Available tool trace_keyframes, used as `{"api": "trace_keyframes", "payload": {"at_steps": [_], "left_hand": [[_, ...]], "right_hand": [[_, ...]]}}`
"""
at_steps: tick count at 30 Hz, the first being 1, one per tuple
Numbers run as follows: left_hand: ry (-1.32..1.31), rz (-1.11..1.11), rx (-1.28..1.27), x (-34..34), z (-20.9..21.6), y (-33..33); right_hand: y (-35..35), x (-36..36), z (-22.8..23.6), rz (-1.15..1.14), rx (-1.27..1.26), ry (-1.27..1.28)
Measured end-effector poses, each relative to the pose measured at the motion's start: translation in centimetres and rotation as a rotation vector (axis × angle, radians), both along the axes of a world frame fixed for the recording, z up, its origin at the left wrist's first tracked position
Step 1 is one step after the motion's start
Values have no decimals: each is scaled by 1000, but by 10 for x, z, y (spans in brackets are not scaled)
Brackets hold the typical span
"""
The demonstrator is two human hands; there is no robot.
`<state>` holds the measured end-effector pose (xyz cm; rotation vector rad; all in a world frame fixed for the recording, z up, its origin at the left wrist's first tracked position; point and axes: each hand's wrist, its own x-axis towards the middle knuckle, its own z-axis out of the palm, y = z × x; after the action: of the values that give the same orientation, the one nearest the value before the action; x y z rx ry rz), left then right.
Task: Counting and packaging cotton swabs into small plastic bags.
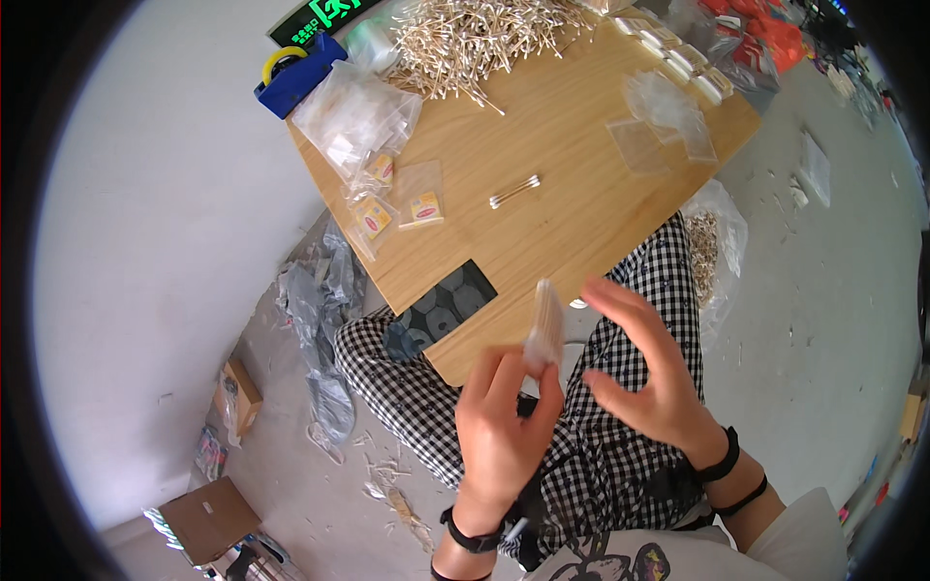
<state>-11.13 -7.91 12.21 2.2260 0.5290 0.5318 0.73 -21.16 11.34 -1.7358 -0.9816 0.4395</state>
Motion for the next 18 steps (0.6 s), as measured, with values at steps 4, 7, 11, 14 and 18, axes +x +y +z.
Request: {"api": "trace_keyframes", "payload": {"at_steps": [4, 7, 11, 14, 18], "left_hand": [[-31, -162, 183, 30, -8, 24], [-124, -218, 168, 49, -21, 39], [-191, -119, -152, 64, -53, 38], [-174, 11, -414, 66, -78, 34], [-241, 84, -702, 69, -99, 25]], "right_hand": [[12, 27, -14, 22, -15, -157], [26, 42, -23, 68, -31, 39], [34, 53, -59, -87, 162, 235], [37, 53, -68, -147, 140, 345], [41, 52, -72, -267, 110, 531]]}}
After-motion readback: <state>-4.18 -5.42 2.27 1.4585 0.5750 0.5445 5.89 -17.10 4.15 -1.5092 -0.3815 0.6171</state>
